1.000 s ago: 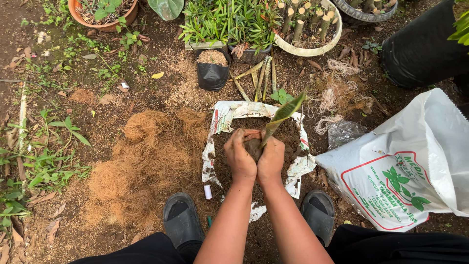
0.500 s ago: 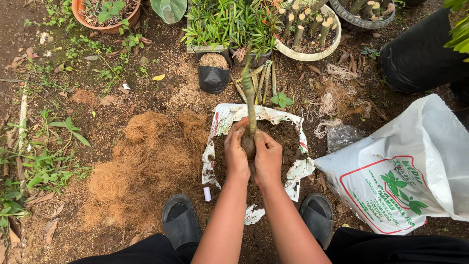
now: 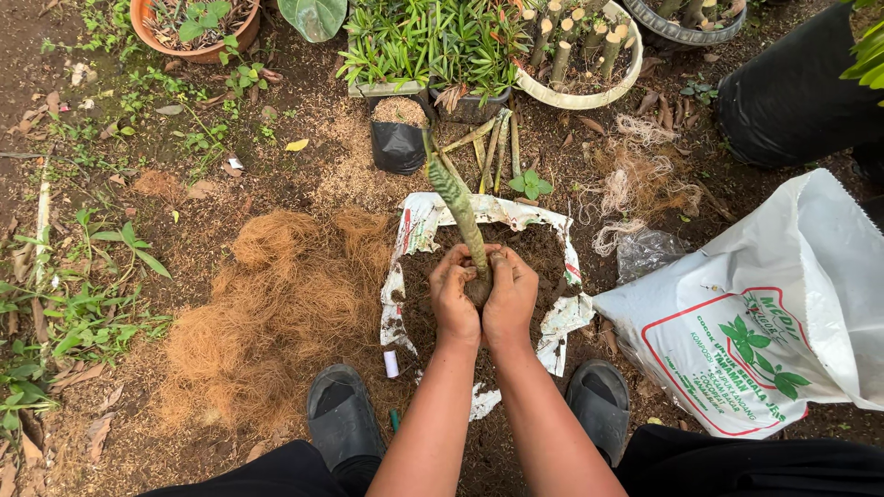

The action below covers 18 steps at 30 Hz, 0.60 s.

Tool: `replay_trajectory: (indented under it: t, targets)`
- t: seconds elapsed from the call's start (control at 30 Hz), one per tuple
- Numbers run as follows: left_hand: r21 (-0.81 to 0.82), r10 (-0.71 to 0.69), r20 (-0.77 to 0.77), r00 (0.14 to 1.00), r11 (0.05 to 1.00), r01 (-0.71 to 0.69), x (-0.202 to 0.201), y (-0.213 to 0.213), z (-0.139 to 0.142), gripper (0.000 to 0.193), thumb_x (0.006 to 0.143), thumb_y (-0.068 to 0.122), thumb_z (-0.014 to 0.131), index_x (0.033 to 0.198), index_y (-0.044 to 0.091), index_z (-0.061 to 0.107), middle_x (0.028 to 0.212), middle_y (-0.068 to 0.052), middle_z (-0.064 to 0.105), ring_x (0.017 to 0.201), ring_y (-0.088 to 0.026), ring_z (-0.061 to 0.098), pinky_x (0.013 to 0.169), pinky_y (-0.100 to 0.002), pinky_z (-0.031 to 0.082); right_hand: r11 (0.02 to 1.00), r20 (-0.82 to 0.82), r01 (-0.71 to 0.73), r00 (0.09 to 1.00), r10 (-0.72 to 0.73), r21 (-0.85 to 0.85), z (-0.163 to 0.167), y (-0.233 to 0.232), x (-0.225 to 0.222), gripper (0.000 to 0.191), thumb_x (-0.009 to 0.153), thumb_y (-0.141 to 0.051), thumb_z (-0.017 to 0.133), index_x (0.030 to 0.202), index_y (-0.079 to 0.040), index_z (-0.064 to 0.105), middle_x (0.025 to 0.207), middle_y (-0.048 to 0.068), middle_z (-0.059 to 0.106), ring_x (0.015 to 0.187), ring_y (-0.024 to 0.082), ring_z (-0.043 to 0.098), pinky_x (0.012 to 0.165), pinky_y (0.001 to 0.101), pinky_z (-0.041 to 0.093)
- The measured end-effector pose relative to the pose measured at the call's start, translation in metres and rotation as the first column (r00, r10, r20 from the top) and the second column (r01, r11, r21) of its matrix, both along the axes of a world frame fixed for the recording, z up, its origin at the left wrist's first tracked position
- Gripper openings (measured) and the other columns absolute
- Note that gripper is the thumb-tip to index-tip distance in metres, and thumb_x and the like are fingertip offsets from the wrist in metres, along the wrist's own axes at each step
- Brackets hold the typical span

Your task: The person is planting a small plant by hand. They are holding the plant and adding soil around its roots, ensuring it is securely placed in the soil.

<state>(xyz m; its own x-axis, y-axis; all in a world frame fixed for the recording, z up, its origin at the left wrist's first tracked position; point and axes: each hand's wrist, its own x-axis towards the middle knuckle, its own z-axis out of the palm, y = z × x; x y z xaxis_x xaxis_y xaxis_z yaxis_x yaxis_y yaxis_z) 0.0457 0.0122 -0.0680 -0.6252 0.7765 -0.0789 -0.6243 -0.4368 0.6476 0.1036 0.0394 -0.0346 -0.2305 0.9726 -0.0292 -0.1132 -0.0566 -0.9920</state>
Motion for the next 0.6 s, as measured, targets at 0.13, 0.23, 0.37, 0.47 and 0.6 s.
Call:
replay_trajectory:
  t: [0.13, 0.23, 0.37, 0.47, 0.6]
  targets:
    - [0.102, -0.013, 0.033, 0.999, 0.995, 0.010, 0.000, -0.003, 0.007, 0.025, 0.099, 0.012, 0.045, 0.109, -0.003, 0.063, 0.105, -0.016, 0.070, 0.096, -0.023, 0.068, 0.090, -0.035, 0.057, 0.996, -0.264, -0.061, 0.964, 0.042, -0.063, -0.002, -0.003, -0.001, 0.023, 0.109, -0.012, 0.051, 0.097, 0.002, 0.065, 0.092, 0.005, 0.066, 0.081, 0.011, 0.059, 0.074, 0.0281, 0.052]
    - [0.191, -0.026, 0.066, 0.997, 0.981, 0.013, -0.006, -0.001, 0.017, 0.028, 0.093, 0.011, 0.045, 0.112, -0.002, 0.061, 0.110, -0.016, 0.069, 0.102, -0.024, 0.068, 0.095, -0.036, 0.058, 0.988, -0.362, -0.123, 0.929, 0.080, -0.095, 0.004, -0.005, -0.004, 0.021, 0.107, -0.011, 0.054, 0.101, 0.005, 0.067, 0.097, 0.009, 0.067, 0.086, 0.013, 0.062, 0.081, 0.0291, 0.054]
    - [0.111, -0.002, 0.046, 0.999, 0.994, -0.003, -0.011, -0.006, 0.028, 0.039, 0.095, 0.017, 0.043, 0.123, -0.004, 0.060, 0.117, -0.016, 0.067, 0.109, -0.024, 0.066, 0.099, -0.035, 0.055, 0.995, -0.208, -0.058, 0.977, 0.040, -0.081, 0.016, -0.007, -0.011, 0.024, 0.096, -0.005, 0.055, 0.107, 0.009, 0.071, 0.103, 0.011, 0.073, 0.093, 0.015, 0.067, 0.088, 0.0279, 0.055]
    - [0.097, 0.017, 0.003, 1.000, 0.995, -0.017, -0.010, -0.008, 0.031, 0.045, 0.094, 0.019, 0.042, 0.127, -0.005, 0.059, 0.120, -0.017, 0.066, 0.112, -0.024, 0.066, 0.102, -0.036, 0.053, 0.998, -0.123, -0.047, 0.992, 0.041, -0.044, 0.020, -0.007, -0.012, 0.027, 0.093, -0.001, 0.052, 0.107, 0.010, 0.073, 0.103, 0.012, 0.076, 0.095, 0.016, 0.070, 0.091, 0.0274, 0.055]
    - [0.098, 0.005, -0.005, 1.000, 0.995, -0.004, -0.007, -0.009, 0.031, 0.050, 0.092, 0.021, 0.042, 0.132, -0.004, 0.058, 0.122, -0.017, 0.066, 0.112, -0.024, 0.065, 0.102, -0.037, 0.052, 1.000, -0.112, -0.013, 0.994, 0.012, -0.008, 0.011, -0.006, -0.009, 0.032, 0.097, -0.004, 0.044, 0.097, 0.010, 0.073, 0.096, 0.012, 0.074, 0.087, 0.017, 0.068, 0.085, 0.0295, 0.055]
